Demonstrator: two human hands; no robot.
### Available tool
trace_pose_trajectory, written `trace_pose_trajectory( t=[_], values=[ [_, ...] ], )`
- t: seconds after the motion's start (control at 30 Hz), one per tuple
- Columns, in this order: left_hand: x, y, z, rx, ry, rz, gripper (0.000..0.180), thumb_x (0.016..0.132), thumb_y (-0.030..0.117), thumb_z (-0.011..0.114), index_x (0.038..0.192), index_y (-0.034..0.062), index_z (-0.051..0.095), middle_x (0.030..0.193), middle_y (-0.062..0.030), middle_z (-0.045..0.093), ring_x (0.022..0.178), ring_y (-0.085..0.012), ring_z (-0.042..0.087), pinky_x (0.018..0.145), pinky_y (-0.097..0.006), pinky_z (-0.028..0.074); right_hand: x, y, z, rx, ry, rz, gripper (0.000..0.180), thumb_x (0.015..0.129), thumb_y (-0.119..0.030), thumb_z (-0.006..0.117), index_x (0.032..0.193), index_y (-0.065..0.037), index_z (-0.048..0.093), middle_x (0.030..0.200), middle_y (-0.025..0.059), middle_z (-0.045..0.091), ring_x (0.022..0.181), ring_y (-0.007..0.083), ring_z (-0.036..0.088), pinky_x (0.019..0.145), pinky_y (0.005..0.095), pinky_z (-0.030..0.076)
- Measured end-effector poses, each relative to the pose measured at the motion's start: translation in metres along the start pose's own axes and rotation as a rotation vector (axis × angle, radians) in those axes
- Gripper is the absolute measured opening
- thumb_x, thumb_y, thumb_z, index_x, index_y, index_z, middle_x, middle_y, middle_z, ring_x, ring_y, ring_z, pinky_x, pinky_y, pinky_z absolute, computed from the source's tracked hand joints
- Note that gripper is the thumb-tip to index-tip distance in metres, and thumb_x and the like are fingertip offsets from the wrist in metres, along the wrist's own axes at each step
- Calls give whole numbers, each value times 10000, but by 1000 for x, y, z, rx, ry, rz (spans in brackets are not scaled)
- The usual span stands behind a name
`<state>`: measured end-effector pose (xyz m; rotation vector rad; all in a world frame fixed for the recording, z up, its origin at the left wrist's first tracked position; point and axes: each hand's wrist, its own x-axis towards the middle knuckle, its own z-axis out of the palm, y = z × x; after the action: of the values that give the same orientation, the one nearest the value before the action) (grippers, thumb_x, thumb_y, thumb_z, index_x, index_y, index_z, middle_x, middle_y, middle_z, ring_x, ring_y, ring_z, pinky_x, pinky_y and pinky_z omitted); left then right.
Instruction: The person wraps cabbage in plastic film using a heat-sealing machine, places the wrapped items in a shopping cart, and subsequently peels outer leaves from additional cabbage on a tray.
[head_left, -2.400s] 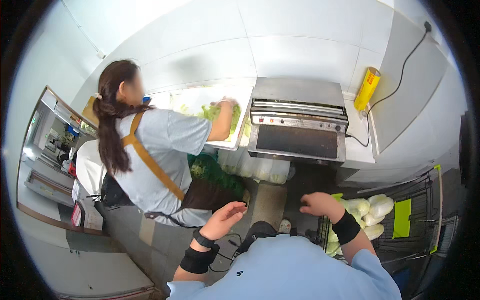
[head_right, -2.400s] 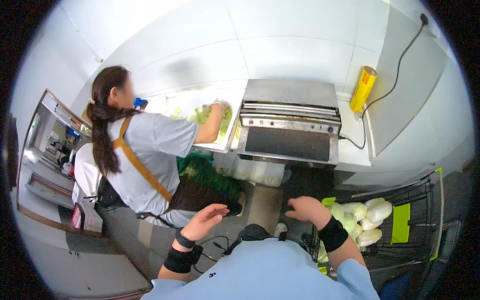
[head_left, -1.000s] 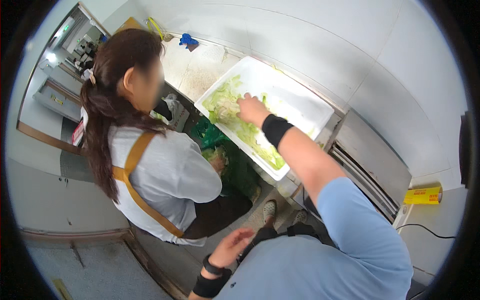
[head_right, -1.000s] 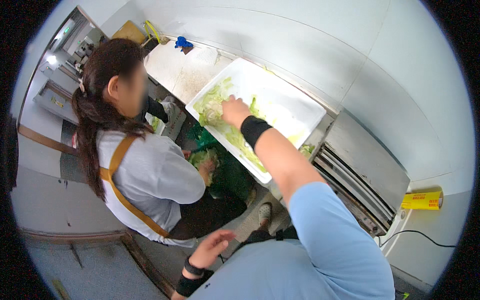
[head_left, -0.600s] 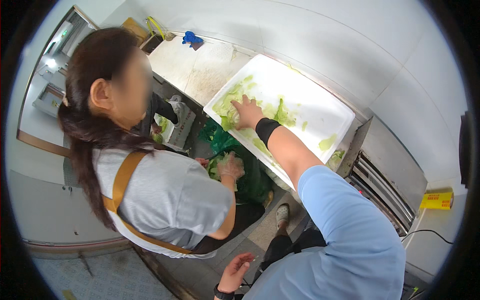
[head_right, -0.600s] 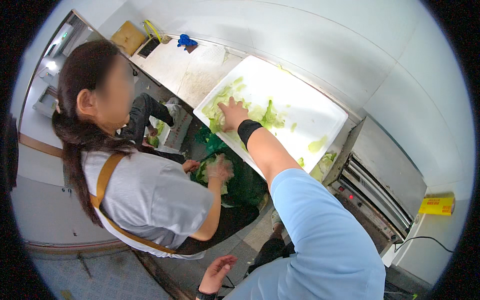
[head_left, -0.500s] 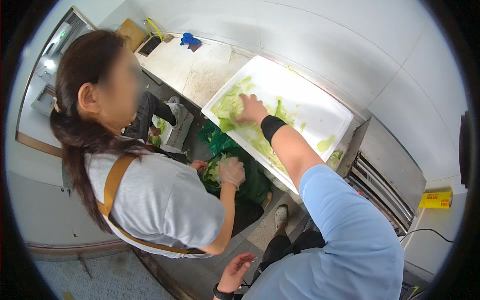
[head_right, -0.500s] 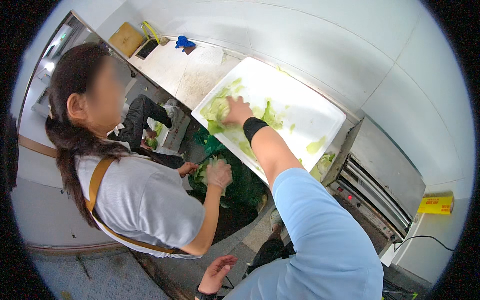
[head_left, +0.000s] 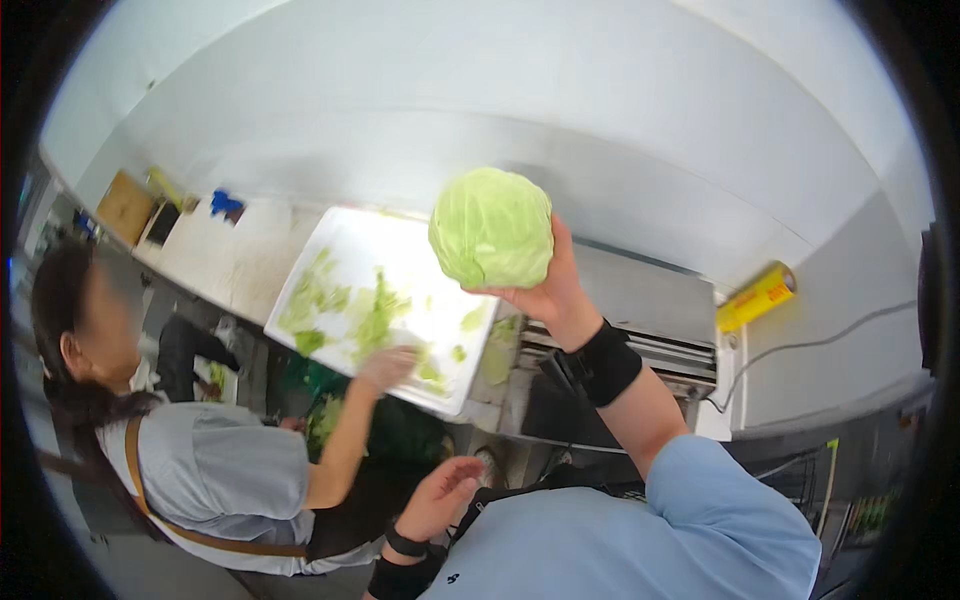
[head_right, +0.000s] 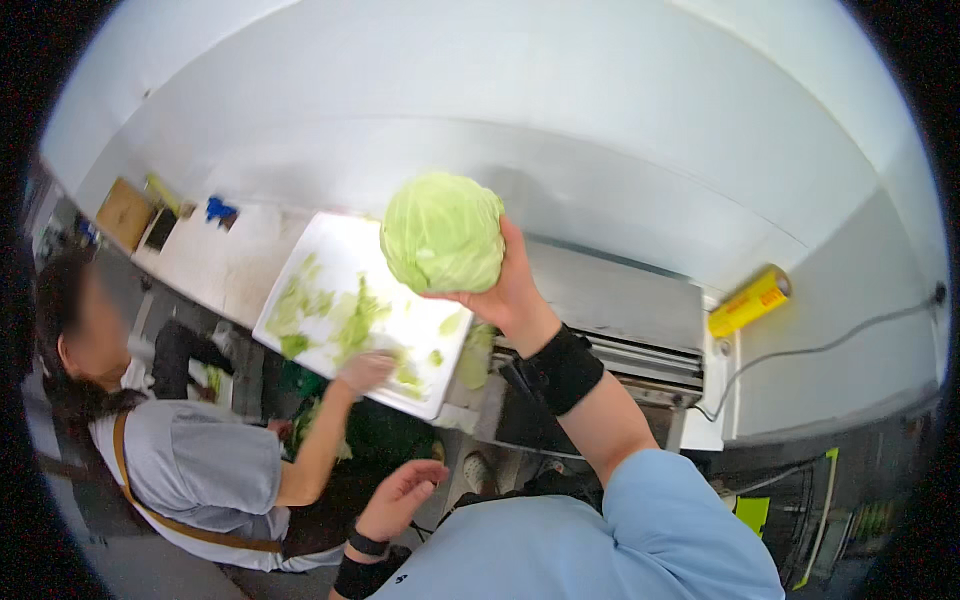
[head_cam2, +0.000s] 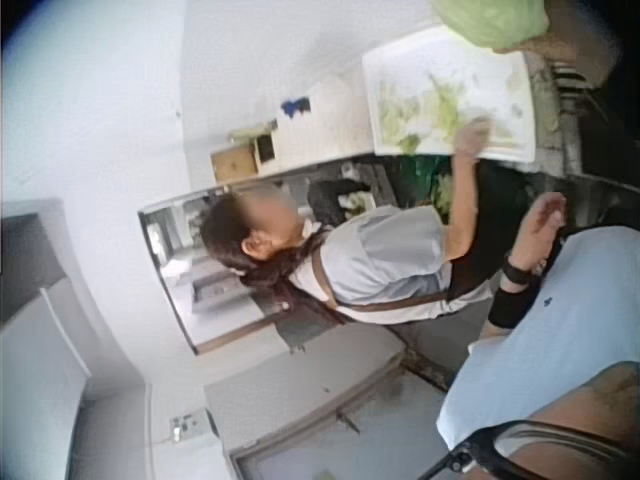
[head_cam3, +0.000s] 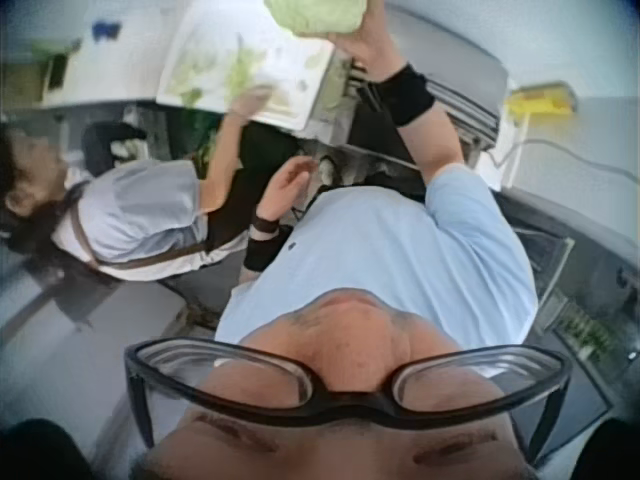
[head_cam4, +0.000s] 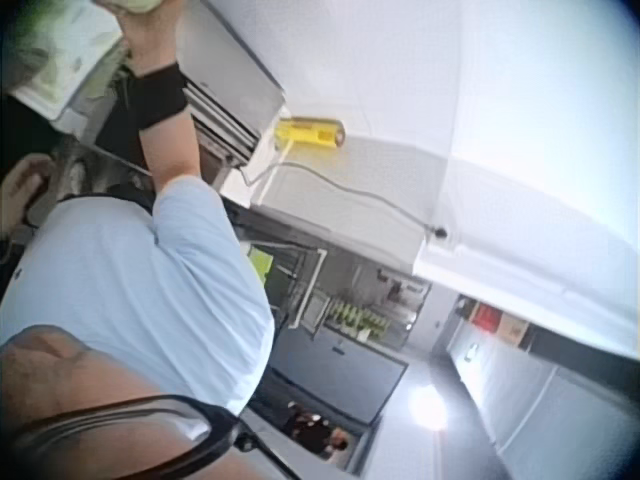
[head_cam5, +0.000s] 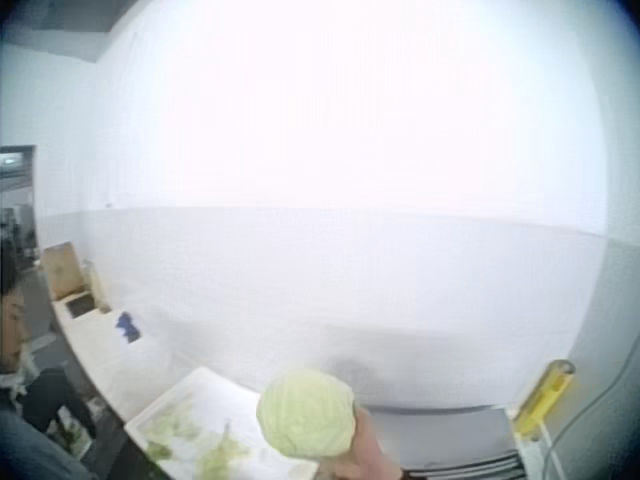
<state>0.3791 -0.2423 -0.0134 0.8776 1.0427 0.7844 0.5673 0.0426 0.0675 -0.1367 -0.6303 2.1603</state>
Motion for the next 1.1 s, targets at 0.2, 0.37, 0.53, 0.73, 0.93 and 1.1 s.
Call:
trace_pose_trajectory(
  t=[0.2,0.37,0.53,0.73,0.93,1.1],
  values=[
    [102,82,65,38,66,280,427,1011,273,507,1367,51,429,1310,-87,530,1193,-187,514,1011,-342,414,-137,-72,5,12,116,-72,663,949,-587,378,1459,-163,373,1453,143,426,1274,419,474,905,671,472],
    [203,130,161,-327,-226,231,549,1015,387,475,1442,86,308,1413,-108,441,1256,-212,477,1041,-396,409,-206,-111,-28,-15,264,-68,658,962,-603,352,1451,-165,388,1442,119,446,1249,361,515,929,607,478],
    [257,124,202,-264,-280,206,605,959,318,610,1410,35,322,1362,-115,480,1218,-222,524,950,-379,504,-243,-161,-90,-691,520,2,710,967,-640,316,1446,-121,390,1406,93,482,1218,275,541,983,464,464],
    [288,102,231,-22,-104,290,719,876,242,728,1411,19,301,1314,-127,488,1189,-218,518,954,-363,491,-254,-174,-97,-817,560,-161,849,848,-426,717,1449,6,300,1369,129,474,1258,233,469,1064,385,378],
    [297,98,229,127,-91,465,991,796,194,798,1492,52,107,1399,-159,401,1273,-266,443,1025,-397,437,-251,-176,-116,-1045,376,-162,1023,710,-204,838,1497,-57,202,1449,109,372,1312,241,399,1054,373,393],
    [297,107,218,194,-131,498,1135,716,187,859,1501,61,51,1427,-170,362,1309,-272,401,1061,-412,404,-236,-170,-97,-693,561,-92,1117,726,-166,818,1542,-109,58,1473,138,339,1348,264,365,1061,393,384]
  ],
)
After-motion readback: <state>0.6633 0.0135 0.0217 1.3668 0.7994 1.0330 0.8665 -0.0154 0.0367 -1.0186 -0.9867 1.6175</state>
